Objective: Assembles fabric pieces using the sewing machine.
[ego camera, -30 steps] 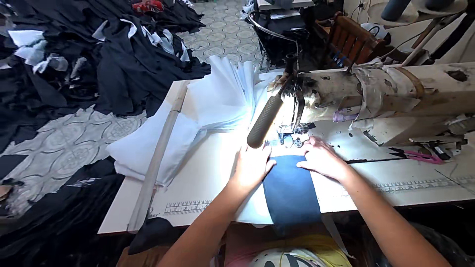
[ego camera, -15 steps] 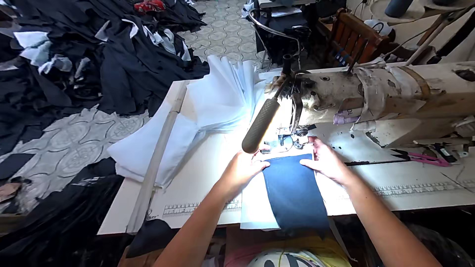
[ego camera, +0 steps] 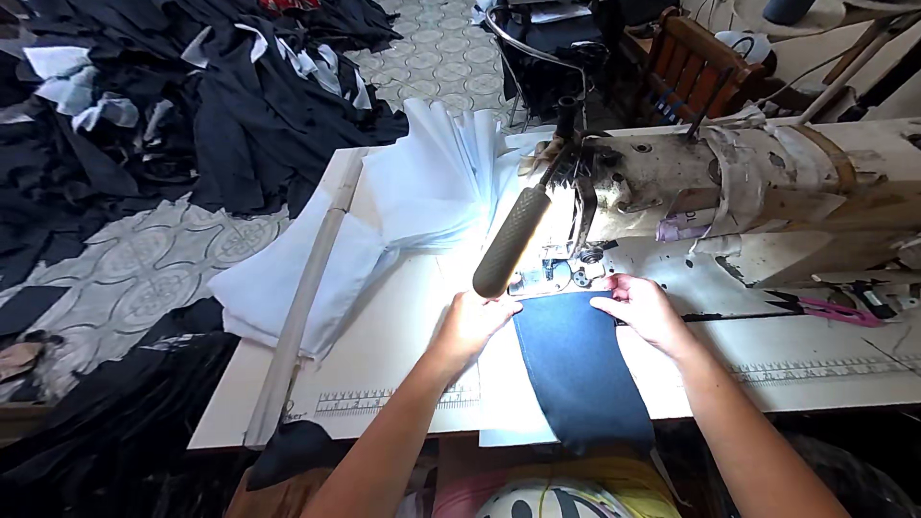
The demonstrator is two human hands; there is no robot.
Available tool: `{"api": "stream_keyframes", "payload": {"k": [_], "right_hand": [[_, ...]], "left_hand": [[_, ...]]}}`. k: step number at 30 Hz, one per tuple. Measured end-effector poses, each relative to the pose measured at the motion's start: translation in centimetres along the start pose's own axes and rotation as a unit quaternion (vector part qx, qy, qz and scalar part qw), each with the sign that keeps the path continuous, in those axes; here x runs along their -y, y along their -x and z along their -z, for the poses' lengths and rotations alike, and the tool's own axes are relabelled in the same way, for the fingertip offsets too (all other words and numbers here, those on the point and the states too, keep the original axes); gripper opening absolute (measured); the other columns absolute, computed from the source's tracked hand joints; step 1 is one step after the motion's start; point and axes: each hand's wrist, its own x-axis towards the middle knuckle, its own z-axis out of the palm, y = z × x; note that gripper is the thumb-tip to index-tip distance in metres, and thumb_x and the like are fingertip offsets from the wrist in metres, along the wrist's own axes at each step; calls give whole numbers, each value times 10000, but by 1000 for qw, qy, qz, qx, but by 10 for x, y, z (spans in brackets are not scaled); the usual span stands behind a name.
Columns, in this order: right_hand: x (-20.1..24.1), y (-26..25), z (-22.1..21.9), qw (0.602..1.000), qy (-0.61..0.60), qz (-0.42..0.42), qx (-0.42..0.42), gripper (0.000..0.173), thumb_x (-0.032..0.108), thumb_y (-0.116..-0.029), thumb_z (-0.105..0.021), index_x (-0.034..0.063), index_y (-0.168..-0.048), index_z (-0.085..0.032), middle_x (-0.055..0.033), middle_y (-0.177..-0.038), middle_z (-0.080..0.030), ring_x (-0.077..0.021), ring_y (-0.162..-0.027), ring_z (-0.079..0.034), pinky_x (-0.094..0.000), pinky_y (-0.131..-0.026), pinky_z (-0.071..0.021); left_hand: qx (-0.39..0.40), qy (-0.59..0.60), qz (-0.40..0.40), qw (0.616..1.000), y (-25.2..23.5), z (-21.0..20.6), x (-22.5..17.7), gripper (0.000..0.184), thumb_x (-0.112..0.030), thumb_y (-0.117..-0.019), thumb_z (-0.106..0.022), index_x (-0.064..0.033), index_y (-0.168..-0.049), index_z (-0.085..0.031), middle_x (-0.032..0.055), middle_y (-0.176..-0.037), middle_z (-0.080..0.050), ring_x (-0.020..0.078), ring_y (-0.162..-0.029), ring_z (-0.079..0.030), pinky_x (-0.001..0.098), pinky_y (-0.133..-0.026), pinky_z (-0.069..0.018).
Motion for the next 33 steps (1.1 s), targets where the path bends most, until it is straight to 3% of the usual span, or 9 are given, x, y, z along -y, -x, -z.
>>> {"api": "stream_keyframes", "payload": {"k": [4, 7, 12, 15, 18, 23, 26, 28, 33], "right_hand": [[6, -1, 7, 998, 46, -45, 14, 176, 79, -911, -724, -32, -1039, -675, 47, -777, -619, 71, -640, -497, -125, -638, -434], [15, -13, 20, 981, 119, -136, 69, 224, 105, -944, -719, -42, -1098, -654, -35, -839, -628, -12, -671, -536, -195, -659, -468], [20, -39, 34, 945, 237, -196, 114, 300, 193, -1000, -675, -52, -1171, -643, -146, -955, -639, -145, -732, -567, -326, -731, -502], [11, -42, 38, 947, 227, -198, 116, 290, 181, -978, -698, -41, -1155, -642, -121, -932, -633, -126, -718, -556, -313, -707, -489], [8, -40, 39, 954, 211, -190, 99, 277, 160, -965, -709, -37, -1146, -637, -106, -910, -617, -119, -708, -539, -304, -696, -478], [6, -44, 35, 962, 210, -172, 38, 284, 167, -960, -721, -58, -1121, -656, -185, -970, -657, -253, -871, -610, -465, -843, -492], [4, -46, 33, 960, 220, -174, 18, 286, 199, -958, -729, -47, -1094, -673, -184, -960, -668, -273, -894, -620, -494, -861, -486], [4, -47, 30, 960, 227, -165, -4, 283, 197, -950, -740, -52, -1072, -684, -191, -934, -667, -295, -876, -619, -518, -841, -480], [1, -48, 25, 960, 241, -139, -36, 271, 198, -937, -754, -39, -1059, -701, -184, -907, -675, -307, -856, -634, -537, -817, -494]], "left_hand": [[36, -43, 3, 998, -2, -3, -5, 298, -97, -957, -612, 31, -1223, -653, -24, -893, -677, -59, -778, -594, 129, -770, -502], [96, -135, 1, 986, -17, -10, -7, 354, -180, -1012, -557, -18, -1320, -619, 69, -1017, -686, 70, -855, -617, 256, -832, -519], [141, -251, 88, 954, -50, -30, -30, 387, -171, -1016, -609, 67, -1319, -568, 176, -969, -651, 256, -875, -610, 416, -859, -495], [133, -248, 105, 954, -52, -35, -28, 343, -120, -971, -634, 88, -1240, -586, 188, -971, -641, 256, -897, -608, 409, -852, -495], [118, -237, 115, 957, -51, -37, -30, 393, -113, -979, -626, 105, -1298, -558, 182, -999, -644, 240, -906, -601, 389, -861, -488], [86, -258, 126, 954, -57, -38, -26, 307, -179, -992, -631, 97, -1127, -646, 173, -934, -659, 216, -849, -610, 379, -822, -500], [69, -286, 116, 949, -60, -40, -24, 291, -200, -992, -636, 80, -1063, -669, 163, -880, -659, 231, -817, -615, 399, -787, -499], [62, -322, 64, 942, -57, -42, -21, 291, -168, -1014, -603, 87, -1124, -690, 222, -986, -706, 320, -954, -673, 483, -900, -506], [145, -418, -145, 885, -31, -42, -18, 241, -52, -1013, -497, 43, -942, -707, 227, -1036, -691, 407, -1091, -656, 602, -1029, -419]]}}
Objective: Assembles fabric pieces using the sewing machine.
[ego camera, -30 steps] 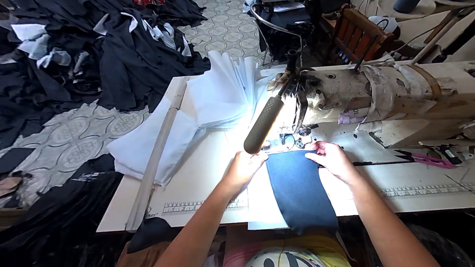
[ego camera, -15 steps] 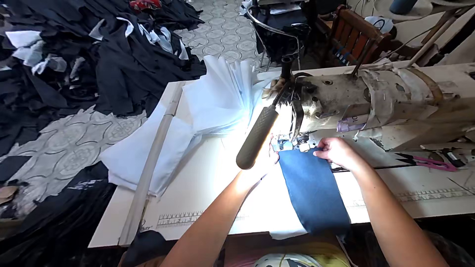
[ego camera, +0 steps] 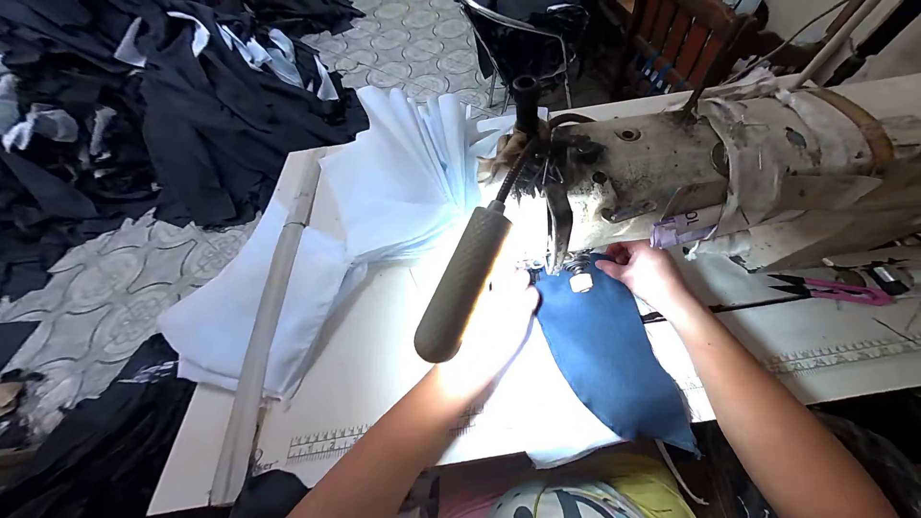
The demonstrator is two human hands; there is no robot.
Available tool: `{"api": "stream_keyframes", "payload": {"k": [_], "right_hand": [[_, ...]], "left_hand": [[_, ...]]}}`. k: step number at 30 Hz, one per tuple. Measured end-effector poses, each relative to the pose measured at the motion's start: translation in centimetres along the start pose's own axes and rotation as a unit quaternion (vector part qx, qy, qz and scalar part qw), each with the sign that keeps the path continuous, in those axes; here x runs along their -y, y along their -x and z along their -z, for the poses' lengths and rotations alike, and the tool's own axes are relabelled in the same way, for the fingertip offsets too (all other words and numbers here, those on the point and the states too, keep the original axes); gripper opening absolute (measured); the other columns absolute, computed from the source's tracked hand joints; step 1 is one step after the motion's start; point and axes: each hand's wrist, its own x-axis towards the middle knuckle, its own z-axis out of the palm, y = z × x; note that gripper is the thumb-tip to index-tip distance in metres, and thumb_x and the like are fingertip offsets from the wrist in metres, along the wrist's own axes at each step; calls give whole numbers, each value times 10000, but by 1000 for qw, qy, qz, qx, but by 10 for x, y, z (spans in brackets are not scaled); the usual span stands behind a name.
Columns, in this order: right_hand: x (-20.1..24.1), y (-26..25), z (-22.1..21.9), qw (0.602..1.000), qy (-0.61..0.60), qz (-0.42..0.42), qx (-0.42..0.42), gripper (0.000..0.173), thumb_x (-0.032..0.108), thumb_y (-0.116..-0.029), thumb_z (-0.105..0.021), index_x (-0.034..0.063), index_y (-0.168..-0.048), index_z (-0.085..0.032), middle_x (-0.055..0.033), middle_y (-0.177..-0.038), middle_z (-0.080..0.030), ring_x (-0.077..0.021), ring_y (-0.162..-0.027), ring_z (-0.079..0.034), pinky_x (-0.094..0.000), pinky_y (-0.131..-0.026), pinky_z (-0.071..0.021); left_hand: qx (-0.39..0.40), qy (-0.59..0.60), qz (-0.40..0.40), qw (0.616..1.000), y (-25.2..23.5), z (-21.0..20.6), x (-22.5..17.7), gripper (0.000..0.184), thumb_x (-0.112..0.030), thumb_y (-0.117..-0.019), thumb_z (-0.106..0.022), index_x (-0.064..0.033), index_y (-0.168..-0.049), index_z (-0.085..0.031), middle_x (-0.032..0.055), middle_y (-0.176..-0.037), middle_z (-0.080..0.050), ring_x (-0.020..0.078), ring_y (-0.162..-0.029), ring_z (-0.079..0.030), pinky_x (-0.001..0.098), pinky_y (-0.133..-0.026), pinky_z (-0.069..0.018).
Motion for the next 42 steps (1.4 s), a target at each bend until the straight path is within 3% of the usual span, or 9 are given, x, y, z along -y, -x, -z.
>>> {"api": "stream_keyframes", "payload": {"k": [4, 11, 20, 23, 26, 28, 31, 36, 42], "right_hand": [[-4, 0, 0, 1000, 6, 6, 6, 232, 189, -942, -747, -22, -1034, -718, -183, -910, -688, -324, -871, -649, -550, -821, -504], [-11, -1, -2, 999, -9, 47, -11, 230, 179, -932, -749, -20, -1034, -693, -172, -879, -681, -329, -846, -654, -570, -776, -501], [-13, 0, -8, 998, -19, 44, -36, 248, 187, -945, -745, -18, -1073, -689, -207, -933, -694, -380, -896, -668, -595, -811, -509], [0, 29, -12, 990, 67, 117, -48, 432, 205, -923, -758, -15, -1274, -636, -255, -1277, -624, -442, -1209, -590, -628, -979, -472], [11, 96, -32, 962, 118, 244, 34, 648, 488, -917, -675, 124, -1444, -578, -167, -1591, -428, -389, -1503, -335, -712, -1178, -161], [-4, 141, -62, 933, 120, 333, -69, 565, 495, -908, -636, 151, -1355, -663, -132, -1503, -554, -374, -1426, -478, -774, -1117, -226], [-48, 166, -91, 884, 127, 341, -294, 487, 644, -987, -472, 250, -1256, -570, -36, -1379, -605, -198, -1373, -511, -607, -1198, -189], [-113, 170, -100, 857, 92, 306, -404, 531, 648, -939, -530, 242, -1274, -458, -7, -1443, -495, -72, -1478, -331, -476, -1251, 21], [-128, 157, -105, 830, 70, 326, -447, 296, 468, -1035, -411, 211, -1176, -449, -7, -1336, -528, -53, -1417, -399, -391, -1254, -58]], "left_hand": [[102, -13, -60, 993, 28, 16, -24, 223, -97, -994, -534, 20, -941, -716, 185, -1011, -727, 379, -1104, -686, 573, -1112, -389], [60, -40, -141, 987, 11, 10, -1, 244, -3, -906, -586, -8, -1120, -703, 205, -1019, -683, 407, -969, -686, 545, -765, -553], [275, 44, -189, 942, 50, 46, -34, 157, -84, -850, -640, -17, -985, -685, 166, -1060, -677, 366, -1132, -619, 633, -1112, -318], [343, 133, -165, 915, 59, 47, -43, 265, -227, -936, -653, 21, -1027, -676, 220, -1074, -658, 400, -1136, -610, 680, -1139, -223], [217, 176, -186, 942, 72, 31, -42, 473, -386, -1043, -513, 7, -852, -692, 178, -954, -697, 336, -1036, -679, 641, -1159, -268], [64, 171, -180, 967, 82, 14, -41, 472, -303, -1068, -437, -24, -775, -679, 117, -881, -723, 244, -953, -718, 505, -1102, -429], [-91, 112, -145, 979, 88, -5, -48, 235, -192, -988, -547, -71, -905, -731, 74, -938, -739, 177, -798, -721, 306, -691, -593], [40, 100, -148, 983, 76, -12, -81, 398, -150, -890, -708, -82, -1282, -699, 230, -1327, -657, 360, -899, -753, 496, -734, -592], [-86, 50, -183, 978, 74, -33, -71, 222, -98, -939, -551, -69, -990, -764, 128, -1011, -768, 245, -788, -754, 373, -618, -579]]}}
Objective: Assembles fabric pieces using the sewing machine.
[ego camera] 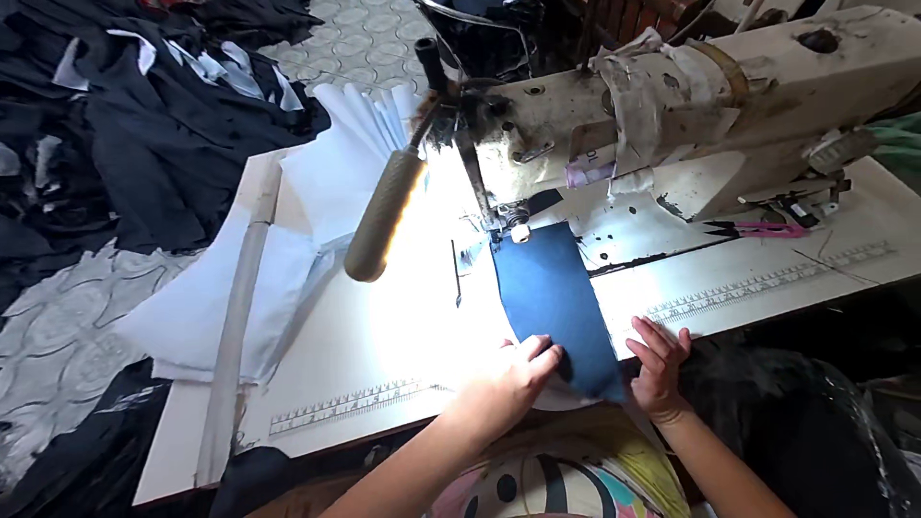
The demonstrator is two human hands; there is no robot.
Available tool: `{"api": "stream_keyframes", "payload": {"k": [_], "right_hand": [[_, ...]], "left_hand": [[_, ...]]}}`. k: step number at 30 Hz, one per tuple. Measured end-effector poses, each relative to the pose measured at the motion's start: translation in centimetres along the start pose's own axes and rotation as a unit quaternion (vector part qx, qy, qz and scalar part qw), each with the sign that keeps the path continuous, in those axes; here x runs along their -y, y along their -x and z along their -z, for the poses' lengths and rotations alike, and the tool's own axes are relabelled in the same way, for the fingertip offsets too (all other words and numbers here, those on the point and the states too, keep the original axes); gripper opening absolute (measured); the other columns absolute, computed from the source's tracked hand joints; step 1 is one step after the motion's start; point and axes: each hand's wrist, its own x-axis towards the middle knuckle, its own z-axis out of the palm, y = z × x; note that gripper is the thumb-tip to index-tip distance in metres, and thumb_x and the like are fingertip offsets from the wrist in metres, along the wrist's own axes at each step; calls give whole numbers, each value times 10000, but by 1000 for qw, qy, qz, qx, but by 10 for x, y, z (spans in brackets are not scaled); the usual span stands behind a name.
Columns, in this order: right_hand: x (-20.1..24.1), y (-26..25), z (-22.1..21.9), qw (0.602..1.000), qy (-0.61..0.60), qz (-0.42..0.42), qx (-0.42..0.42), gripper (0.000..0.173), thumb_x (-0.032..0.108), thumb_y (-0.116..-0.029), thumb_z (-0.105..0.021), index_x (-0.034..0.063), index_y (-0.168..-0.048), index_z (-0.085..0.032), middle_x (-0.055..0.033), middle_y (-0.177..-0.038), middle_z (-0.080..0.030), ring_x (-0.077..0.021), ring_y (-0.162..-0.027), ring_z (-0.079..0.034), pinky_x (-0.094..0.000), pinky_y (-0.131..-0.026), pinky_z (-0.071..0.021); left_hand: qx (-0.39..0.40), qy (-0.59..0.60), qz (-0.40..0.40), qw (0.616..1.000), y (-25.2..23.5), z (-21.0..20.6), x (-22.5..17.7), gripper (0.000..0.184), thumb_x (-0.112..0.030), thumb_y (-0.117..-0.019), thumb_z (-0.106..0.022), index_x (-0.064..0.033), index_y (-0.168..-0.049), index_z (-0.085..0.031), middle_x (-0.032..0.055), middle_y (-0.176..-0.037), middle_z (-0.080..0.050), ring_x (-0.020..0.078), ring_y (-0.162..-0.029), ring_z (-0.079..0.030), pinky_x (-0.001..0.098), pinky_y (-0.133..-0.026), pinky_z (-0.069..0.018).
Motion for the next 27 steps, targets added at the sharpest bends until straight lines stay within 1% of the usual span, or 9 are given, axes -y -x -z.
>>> {"api": "stream_keyframes", "payload": {"k": [4, 8, 12, 15, 17, 19, 22, 24, 27], "right_hand": [[-3, 4, -2, 1000, -13, 6, 2, 342, 502, -999, -488, 223, -1193, -456, 10, -1357, -521, -43, -1426, -380, -390, -1255, -36], [-3, 3, -3, 1000, -8, 14, 2, 168, 309, -1047, -375, 222, -1163, -459, 17, -1325, -540, -41, -1400, -412, -372, -1251, -62], [-5, 5, -3, 1000, -16, 25, 4, 152, 307, -1060, -378, 242, -1165, -467, 39, -1357, -526, -40, -1424, -387, -397, -1259, -43], [-9, 7, 2, 996, -26, 75, 30, 183, 313, -1093, -390, 293, -1231, -509, 23, -1374, -499, -91, -1439, -370, -460, -1256, -47], [-13, 6, 8, 991, -25, 113, 62, 230, 325, -1101, -380, 309, -1282, -521, 25, -1374, -498, -100, -1444, -363, -459, -1262, -45], [-19, 2, 16, 985, -30, 133, 103, 296, 410, -1092, -381, 314, -1339, -512, 31, -1426, -483, -101, -1473, -328, -447, -1262, -41], [-18, -9, 31, 976, -54, 126, 170, 564, 669, -1037, -271, 305, -1355, -560, 79, -1488, -501, -75, -1513, -271, -449, -1256, 5], [-15, -23, 34, 972, -69, 115, 193, 613, 667, -1042, -207, 289, -1270, -633, 106, -1414, -596, -61, -1475, -354, -454, -1250, -36], [-8, -49, 29, 970, -66, 87, 217, 476, 546, -1083, -325, 286, -1090, -723, 89, -1222, -713, -83, -1305, -550, -483, -1217, -162]], "left_hand": [[-21, -34, -1, 999, 16, 5, 5, 255, -128, -946, -533, -110, -987, -784, 84, -1036, -786, 196, -858, -763, 321, -702, -584], [-10, -27, 2, 1000, 10, 1, 0, 277, -138, -965, -523, -127, -1029, -792, 96, -1076, -781, 209, -885, -764, 324, -726, -582], [-10, -24, 1, 1000, 8, -2, 0, 284, -136, -968, -517, -133, -1047, -789, 94, -1084, -778, 202, -880, -759, 308, -734, -572], [-7, -28, 2, 1000, 10, -1, 1, 289, -186, -979, -511, -138, -1060, -784, 90, -1099, -775, 204, -900, -756, 320, -764, -573], [-14, -50, 16, 999, 14, -1, -2, 340, -349, -1007, -499, -170, -1070, -781, 62, -1111, -771, 201, -913, -741, 360, -829, -561], [-23, -76, 59, 995, 22, -2, -8, 461, -535, -1026, -424, -233, -1099, -764, 19, -1165, -753, 210, -1009, -711, 479, -948, -493], [-16, -91, 116, 989, 36, -4, -14, 463, -576, -1014, -387, -308, -1204, -714, 2, -1334, -694, 261, -1278, -624, 656, -1024, -381], [-3, -63, 134, 989, 39, -3, -10, 446, -552, -1002, -416, -327, -1261, -702, 9, -1387, -664, 301, -1316, -601, 718, -987, -387], [25, 1, 151, 988, 32, 7, 4, 439, -528, -985, -464, -312, -1272, -716, 15, -1423, -638, 330, -1339, -580, 679, -931, -459]]}}
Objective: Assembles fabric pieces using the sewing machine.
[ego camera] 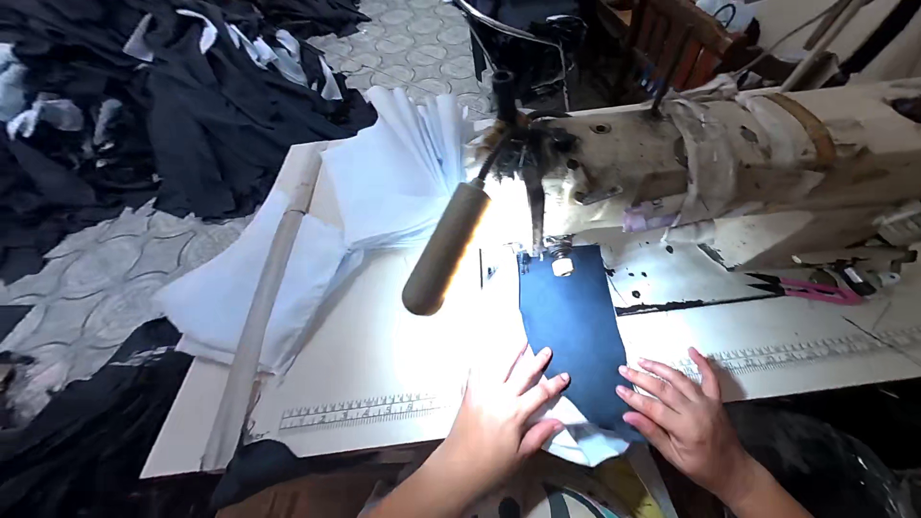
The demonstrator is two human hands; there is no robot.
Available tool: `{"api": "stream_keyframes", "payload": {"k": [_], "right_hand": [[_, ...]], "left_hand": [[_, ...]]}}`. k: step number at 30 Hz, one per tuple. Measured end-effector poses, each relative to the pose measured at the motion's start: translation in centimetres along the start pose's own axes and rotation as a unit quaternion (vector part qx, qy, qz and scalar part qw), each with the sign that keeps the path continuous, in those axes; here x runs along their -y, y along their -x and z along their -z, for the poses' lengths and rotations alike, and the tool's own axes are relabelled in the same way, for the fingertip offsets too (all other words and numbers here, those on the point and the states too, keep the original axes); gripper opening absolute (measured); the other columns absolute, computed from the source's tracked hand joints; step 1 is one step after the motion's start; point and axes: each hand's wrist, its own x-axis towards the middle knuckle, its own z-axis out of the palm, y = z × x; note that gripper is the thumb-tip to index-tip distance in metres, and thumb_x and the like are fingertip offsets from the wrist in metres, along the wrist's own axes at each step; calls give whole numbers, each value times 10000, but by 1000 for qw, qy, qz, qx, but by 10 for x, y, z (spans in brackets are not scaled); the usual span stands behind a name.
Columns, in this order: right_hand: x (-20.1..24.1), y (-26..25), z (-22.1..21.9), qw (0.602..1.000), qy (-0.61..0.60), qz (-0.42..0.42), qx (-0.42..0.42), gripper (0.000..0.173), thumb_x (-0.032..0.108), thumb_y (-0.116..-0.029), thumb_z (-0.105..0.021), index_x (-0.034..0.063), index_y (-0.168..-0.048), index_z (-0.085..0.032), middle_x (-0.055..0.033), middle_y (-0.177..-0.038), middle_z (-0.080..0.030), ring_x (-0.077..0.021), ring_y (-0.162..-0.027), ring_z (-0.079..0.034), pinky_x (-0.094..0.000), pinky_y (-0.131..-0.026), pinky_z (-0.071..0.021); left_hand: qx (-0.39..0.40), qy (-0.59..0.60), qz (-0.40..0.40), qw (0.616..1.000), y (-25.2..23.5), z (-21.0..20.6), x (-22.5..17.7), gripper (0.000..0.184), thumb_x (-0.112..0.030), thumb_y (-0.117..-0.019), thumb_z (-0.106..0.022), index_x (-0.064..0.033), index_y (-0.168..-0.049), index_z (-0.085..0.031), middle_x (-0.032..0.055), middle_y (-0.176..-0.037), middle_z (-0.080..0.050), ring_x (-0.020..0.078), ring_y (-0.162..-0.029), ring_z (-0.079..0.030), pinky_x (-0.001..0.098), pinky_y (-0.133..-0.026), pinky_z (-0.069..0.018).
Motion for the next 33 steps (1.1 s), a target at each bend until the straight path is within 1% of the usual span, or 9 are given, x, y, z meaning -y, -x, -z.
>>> {"api": "stream_keyframes", "payload": {"k": [3, 9, 13, 16, 18, 20, 25, 30, 33], "right_hand": [[-1, -25, 0, 999, 13, -8, 35, 418, 539, -1049, -432, 279, -1005, -756, 35, -1136, -740, -150, -1172, -644, -549, -1174, -249], [-11, -61, -7, 996, 20, 3, 82, 456, 532, -1002, -470, 214, -991, -796, -41, -1132, -751, -257, -1109, -694, -676, -1098, -312], [-11, -85, -14, 994, 7, 7, 113, 413, 454, -968, -545, 133, -991, -803, -98, -1124, -747, -323, -1095, -700, -739, -1064, -309], [-7, -103, -19, 990, 0, 1, 142, 383, 407, -954, -580, 93, -989, -795, -135, -1125, -736, -373, -1110, -689, -767, -1057, -297], [-3, -113, -24, 987, -15, 3, 157, 351, 356, -961, -593, 67, -992, -788, -153, -1139, -731, -398, -1129, -678, -774, -1052, -298], [-2, -116, -32, 989, -32, 23, 144, 295, 285, -969, -577, 72, -949, -781, -138, -1115, -740, -372, -1106, -691, -743, -1047, -334], [-4, -108, -40, 989, -88, 64, 101, 266, 271, -981, -581, 125, -915, -793, -69, -1048, -758, -239, -1046, -707, -583, -1105, -368], [-3, -116, -41, 987, -83, 61, 125, 286, 249, -990, -548, 118, -1000, -802, -91, -1130, -756, -276, -1103, -705, -633, -1096, -367], [-4, -127, -46, 984, -92, 45, 148, 277, 199, -975, -544, 110, -1037, -799, -109, -1161, -745, -306, -1129, -694, -671, -1086, -352]], "left_hand": [[37, 50, 6, 998, -16, 9, 15, 422, -476, -997, -507, -259, -1289, -721, 51, -1449, -615, 336, -1358, -561, 542, -1017, -507], [118, 102, 0, 988, -44, 24, 46, 412, -287, -985, -562, -211, -1376, -666, 109, -1544, -512, 373, -1413, -488, 594, -1082, -415], [139, 79, -6, 987, -68, 35, 66, 402, -289, -1007, -499, -216, -1360, -677, 103, -1535, -523, 368, -1427, -466, 591, -1101, -375], [83, 65, -33, 994, -78, 31, 61, 417, -391, -1017, -505, -89, -1161, -755, 176, -1330, -664, 414, -1333, -546, 579, -1075, -415], [47, 63, -58, 995, -76, 21, 42, 462, -435, -984, -568, -10, -1000, -748, 196, -1087, -710, 404, -1105, -656, 547, -931, -507], [32, 15, -51, 998, -68, 15, 19, 406, -407, -944, -623, -14, -976, -721, 162, -973, -696, 369, -973, -679, 520, -827, -535], [-5, -39, 36, 999, -43, 8, 1, 309, -233, -885, -672, -103, -1151, -764, 142, -1219, -727, 374, -1160, -680, 575, -900, -542], [38, -11, 38, 999, -50, 21, 23, 256, -127, -942, -619, -160, -1145, -771, 107, -1247, -720, 384, -1184, -663, 622, -866, -532], [61, -6, 41, 997, -61, 28, 43, 261, -153, -974, -579, -182, -1145, -774, 85, -1268, -713, 360, -1218, -643, 631, -963, -480]]}}
